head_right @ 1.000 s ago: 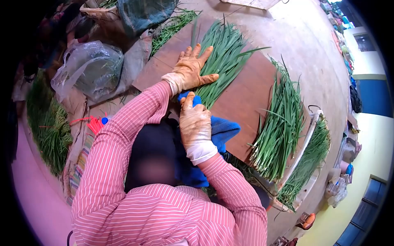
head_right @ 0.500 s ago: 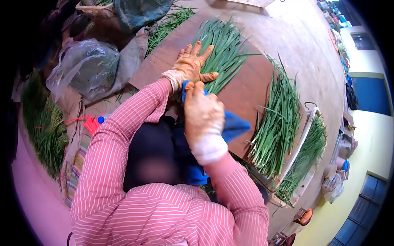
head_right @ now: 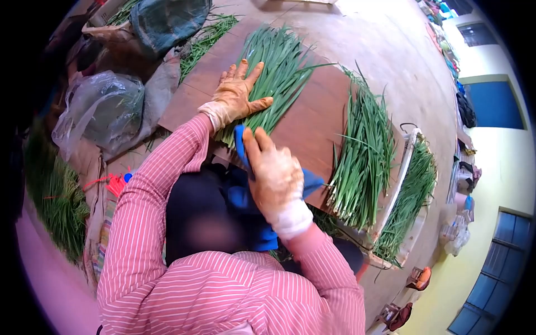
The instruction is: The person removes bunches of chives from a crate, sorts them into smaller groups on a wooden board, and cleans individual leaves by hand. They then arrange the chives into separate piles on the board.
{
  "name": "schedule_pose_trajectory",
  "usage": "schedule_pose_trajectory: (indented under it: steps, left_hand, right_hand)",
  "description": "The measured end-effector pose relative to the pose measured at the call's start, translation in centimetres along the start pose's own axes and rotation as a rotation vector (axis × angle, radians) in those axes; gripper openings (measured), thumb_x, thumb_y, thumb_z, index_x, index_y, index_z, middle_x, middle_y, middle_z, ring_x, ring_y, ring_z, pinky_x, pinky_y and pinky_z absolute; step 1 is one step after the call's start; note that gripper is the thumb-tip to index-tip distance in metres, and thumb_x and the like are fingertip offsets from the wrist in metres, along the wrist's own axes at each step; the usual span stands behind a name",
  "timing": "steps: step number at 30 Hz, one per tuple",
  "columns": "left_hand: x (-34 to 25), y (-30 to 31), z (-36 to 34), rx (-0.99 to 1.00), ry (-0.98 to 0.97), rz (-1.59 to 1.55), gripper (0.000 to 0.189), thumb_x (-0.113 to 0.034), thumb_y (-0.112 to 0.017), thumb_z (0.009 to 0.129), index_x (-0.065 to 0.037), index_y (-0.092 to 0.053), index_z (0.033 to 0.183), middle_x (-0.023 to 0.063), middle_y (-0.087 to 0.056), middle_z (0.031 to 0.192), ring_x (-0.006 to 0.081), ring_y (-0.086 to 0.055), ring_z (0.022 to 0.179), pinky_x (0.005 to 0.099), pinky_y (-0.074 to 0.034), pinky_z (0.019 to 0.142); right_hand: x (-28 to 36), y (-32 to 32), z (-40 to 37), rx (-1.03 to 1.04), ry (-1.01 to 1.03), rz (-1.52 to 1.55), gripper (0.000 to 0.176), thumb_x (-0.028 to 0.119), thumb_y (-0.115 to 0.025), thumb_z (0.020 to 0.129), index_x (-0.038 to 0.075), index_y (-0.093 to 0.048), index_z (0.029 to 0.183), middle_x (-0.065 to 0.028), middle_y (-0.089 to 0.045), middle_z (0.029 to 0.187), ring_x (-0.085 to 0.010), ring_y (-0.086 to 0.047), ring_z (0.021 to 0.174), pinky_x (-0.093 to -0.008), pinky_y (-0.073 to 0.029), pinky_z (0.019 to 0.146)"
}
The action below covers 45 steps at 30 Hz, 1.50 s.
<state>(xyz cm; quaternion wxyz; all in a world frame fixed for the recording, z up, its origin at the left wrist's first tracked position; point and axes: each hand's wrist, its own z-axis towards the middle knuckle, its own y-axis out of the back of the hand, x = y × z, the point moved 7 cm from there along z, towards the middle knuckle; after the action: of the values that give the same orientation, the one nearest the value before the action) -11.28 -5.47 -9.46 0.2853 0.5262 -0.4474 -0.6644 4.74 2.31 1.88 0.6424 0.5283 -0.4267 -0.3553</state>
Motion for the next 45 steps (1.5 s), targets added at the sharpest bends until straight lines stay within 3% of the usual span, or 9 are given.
schedule_pose_trajectory:
  steps: [7, 13, 17, 21, 26, 32, 35, 40, 45]
  left_hand:
    - [0.0, 0.0, 0.1, 0.010, 0.003, 0.004, 0.096, -0.070, -0.053, 0.078, -0.018, -0.015, 0.150, 0.0265, -0.014, 0.151, 0.0458, -0.014, 0.139, 0.0486, -0.013, 0.114]
    - [0.5, 0.0, 0.3, -0.003, -0.011, -0.019, 0.100, -0.073, -0.051, 0.077, -0.016, -0.013, 0.150, 0.0261, -0.013, 0.152, 0.0438, -0.013, 0.140, 0.0485, -0.013, 0.114]
    - [1.1, 2.0, -0.5, -0.209, 0.001, -0.138, 0.100, -0.075, -0.046, 0.079, -0.011, -0.015, 0.150, 0.0275, -0.017, 0.150, 0.0414, -0.020, 0.139, 0.0473, -0.015, 0.113]
    - [3.6, 1.5, -0.9, -0.317, 0.191, -0.158, 0.095, -0.070, -0.040, 0.085, -0.004, -0.016, 0.148, 0.0283, -0.025, 0.147, 0.0419, -0.021, 0.138, 0.0467, -0.016, 0.113]
    - [0.1, -0.5, -1.1, -0.122, 0.156, -0.356, 0.080, -0.058, -0.037, 0.094, -0.004, -0.015, 0.148, 0.0263, -0.027, 0.147, 0.0421, -0.024, 0.137, 0.0418, -0.018, 0.113]
    - [0.3, 0.4, -0.6, -0.126, -0.006, -0.442, 0.079, -0.051, -0.043, 0.095, 0.001, -0.015, 0.147, 0.0219, -0.025, 0.150, 0.0320, -0.025, 0.139, 0.0339, -0.020, 0.112]
    - [0.8, 2.0, -0.8, -0.170, 0.002, -0.423, 0.081, -0.051, -0.045, 0.094, 0.002, -0.015, 0.147, 0.0203, -0.022, 0.152, 0.0288, -0.020, 0.141, 0.0321, -0.017, 0.114]
    - [-3.8, 6.7, -2.3, -0.277, -0.008, -0.151, 0.074, -0.043, -0.053, 0.094, 0.003, -0.025, 0.144, 0.0180, -0.028, 0.150, 0.0258, -0.026, 0.139, 0.0311, -0.020, 0.112]
    - [-13.6, 6.7, -5.5, -0.025, -0.094, -0.822, 0.048, -0.026, -0.055, 0.095, 0.001, -0.046, 0.134, 0.0088, -0.051, 0.134, 0.0156, -0.046, 0.123, 0.0277, -0.033, 0.105]
  right_hand:
    - [2.0, -8.0, -5.4, 0.262, 0.132, -0.177, 0.061, 0.005, -0.062, 0.071, 0.009, -0.044, 0.129, -0.0110, -0.048, 0.123, -0.0273, -0.059, 0.072, -0.0374, -0.049, 0.060]
    - [-0.8, -9.0, -16.4, 0.659, 0.130, -0.006, 0.071, 0.036, -0.072, 0.074, 0.018, -0.044, 0.136, -0.0162, -0.043, 0.134, -0.0367, -0.054, 0.109, -0.0471, -0.045, 0.089]
    - [-5.9, -3.3, -10.6, -0.025, -0.215, 0.424, 0.053, 0.029, -0.066, 0.084, 0.010, -0.050, 0.130, -0.0148, -0.062, 0.098, -0.0316, -0.061, 0.091, -0.0395, -0.051, 0.076]
    - [-10.4, -7.8, -4.4, -0.071, -0.461, 0.305, 0.058, 0.021, -0.059, 0.086, 0.007, -0.038, 0.139, -0.0175, -0.058, 0.099, -0.0341, -0.059, 0.091, -0.0448, -0.049, 0.075]
    - [-7.8, -12.0, 3.2, -0.047, -0.349, 0.437, 0.052, 0.007, -0.043, 0.081, -0.011, -0.036, 0.129, -0.0278, -0.054, 0.097, -0.0407, -0.057, 0.090, -0.0480, -0.048, 0.077]
    - [-10.0, -5.4, -3.3, -0.018, -0.286, 0.346, 0.054, 0.016, -0.058, 0.083, 0.003, -0.041, 0.133, -0.0201, -0.057, 0.102, -0.0370, -0.058, 0.091, -0.0451, -0.048, 0.080]
    - [-13.4, 2.5, -10.7, -0.605, -0.196, 0.180, 0.050, 0.014, -0.060, 0.084, 0.007, -0.047, 0.132, -0.0179, -0.063, 0.090, -0.0356, -0.061, 0.088, -0.0448, -0.050, 0.076]
    - [-28.0, 9.3, -22.6, -0.805, -0.752, 0.139, 0.023, 0.017, -0.065, 0.085, 0.012, -0.068, 0.107, -0.0121, -0.066, 0.095, -0.0276, -0.063, 0.088, -0.0353, -0.050, 0.081]
    - [-40.9, 2.9, -27.0, -0.128, -1.229, 0.042, 0.033, 0.034, -0.064, 0.083, 0.018, -0.067, 0.111, -0.0089, -0.065, 0.109, -0.0273, -0.063, 0.100, -0.0362, -0.049, 0.088]
